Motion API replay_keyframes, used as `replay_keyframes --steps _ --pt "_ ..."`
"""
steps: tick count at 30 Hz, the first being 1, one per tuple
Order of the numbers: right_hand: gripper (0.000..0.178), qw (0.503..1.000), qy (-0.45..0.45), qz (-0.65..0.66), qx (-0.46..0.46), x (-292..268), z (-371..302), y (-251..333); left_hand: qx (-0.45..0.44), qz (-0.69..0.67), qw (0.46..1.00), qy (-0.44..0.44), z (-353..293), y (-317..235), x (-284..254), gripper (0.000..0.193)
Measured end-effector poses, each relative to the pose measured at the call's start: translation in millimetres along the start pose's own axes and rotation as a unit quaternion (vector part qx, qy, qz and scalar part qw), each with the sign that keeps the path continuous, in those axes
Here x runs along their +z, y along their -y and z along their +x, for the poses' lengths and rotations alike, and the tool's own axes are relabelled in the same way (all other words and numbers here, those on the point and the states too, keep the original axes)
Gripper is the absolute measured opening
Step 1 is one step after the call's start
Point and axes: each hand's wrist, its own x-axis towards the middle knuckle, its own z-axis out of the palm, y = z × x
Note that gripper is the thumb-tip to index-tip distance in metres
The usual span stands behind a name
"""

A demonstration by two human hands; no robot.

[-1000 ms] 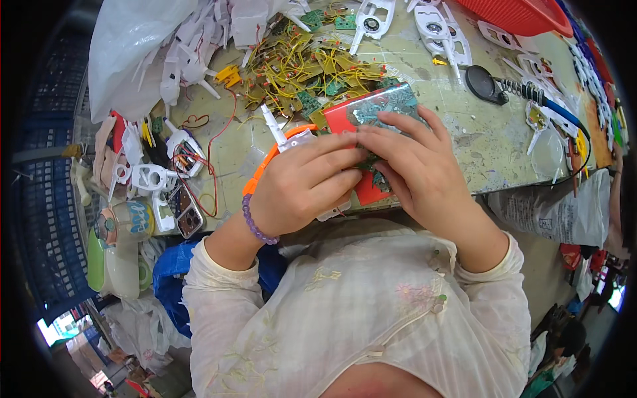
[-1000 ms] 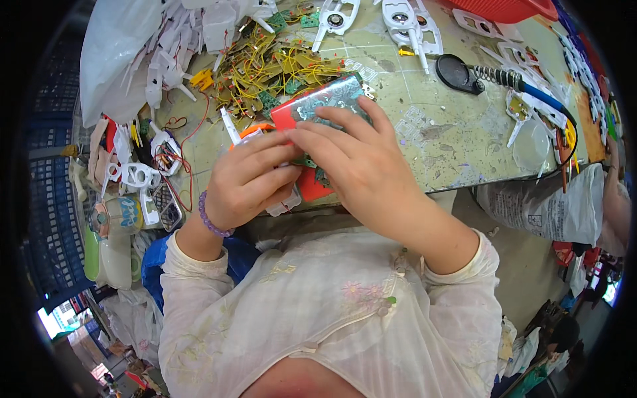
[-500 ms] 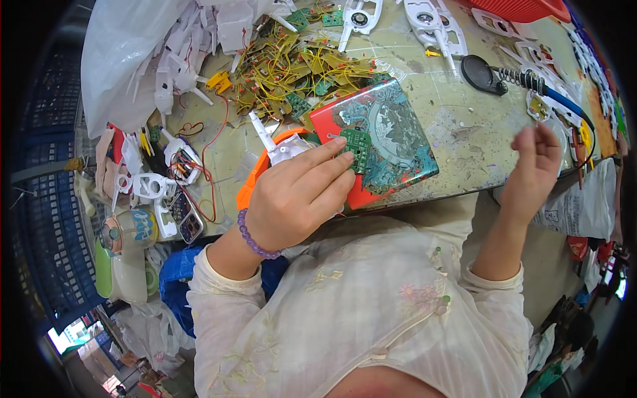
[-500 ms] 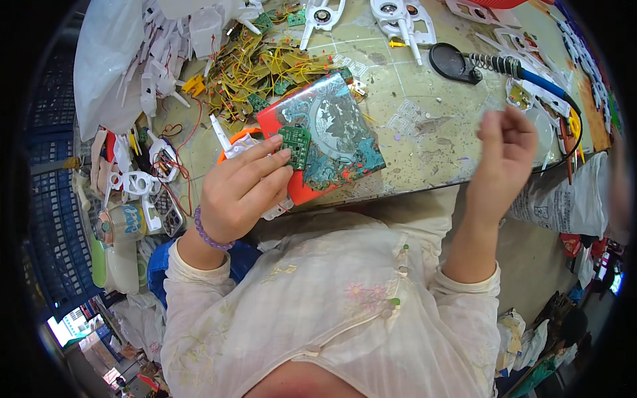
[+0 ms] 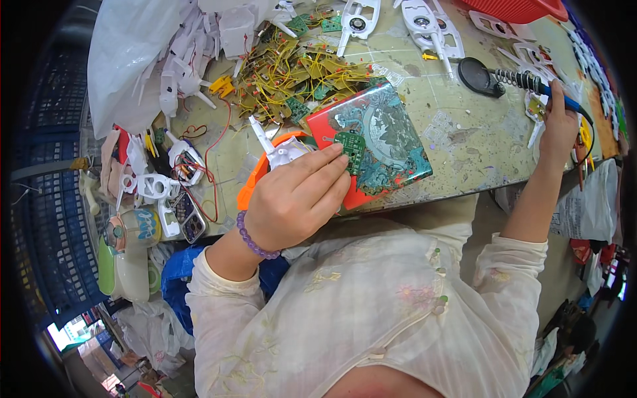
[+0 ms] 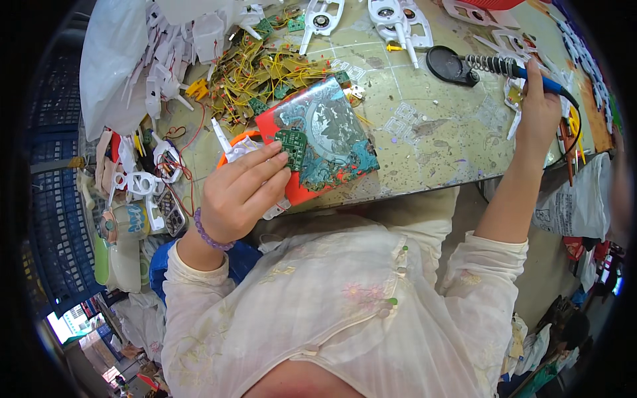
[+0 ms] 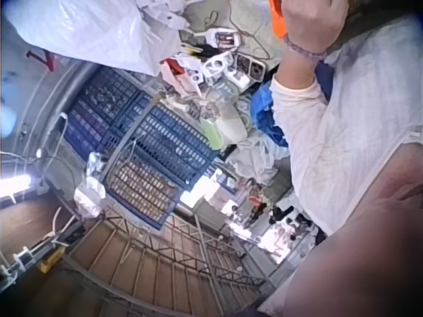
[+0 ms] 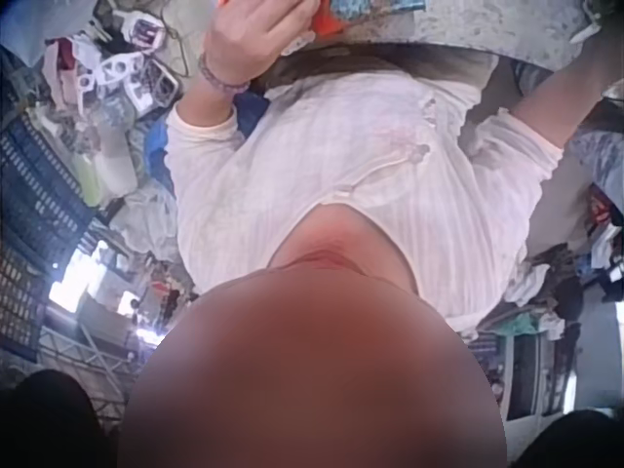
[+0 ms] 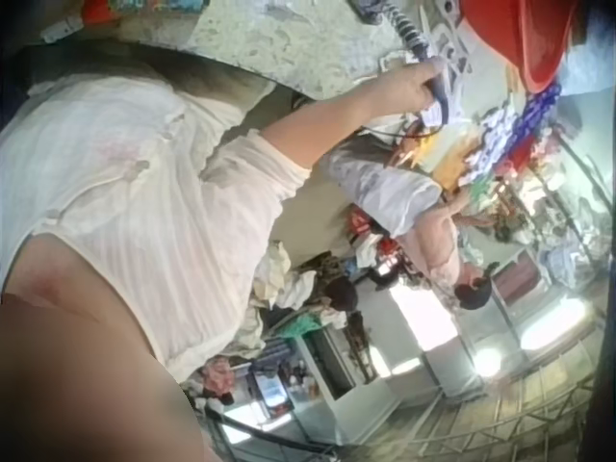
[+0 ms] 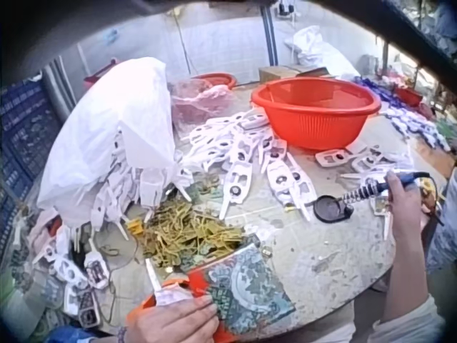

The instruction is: Assembling electronic components for toys, including soldering wires to circuit boards and fitting them into plastic housings.

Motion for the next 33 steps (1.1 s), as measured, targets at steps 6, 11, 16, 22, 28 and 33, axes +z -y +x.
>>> replay_keyframes --steps 6,11,16,22,28,33 --pt "0.023 0.969 -0.135 -0.12 -0.169 -67.4 13.9 19.2 -0.004 -0.005 1.0 0.007 -0.8 0.9 -2.4 0.018" --pt "0.013 0.977 -0.027 0.066 -0.202 -100.0 -80.4 30.5 0.001 -0.02 1.0 0.007 2.4 1.5 0.7 0.018" --pt "0.026 0.907 0.244 0.151 -0.308 -26.6 -177.1 66.8 0.002 -0.015 1.0 0.001 -3.1 4.6 0.7 0.018" --pt "0.028 0.877 0.337 0.166 -0.3 -2.4 -192.7 63.8 0.005 -0.012 1.0 0.004 -3.0 4.9 1.3 0.018" --pt "0.022 0.867 0.349 0.167 -0.315 3.5 -194.3 62.8 -0.008 -0.028 1.0 0.001 -3.0 2.4 0.0 0.022" --pt "0.021 0.863 0.36 0.161 -0.315 3.1 -193.9 62.9 -0.008 -0.033 0.999 0.001 -4.2 2.6 0.1 0.022"
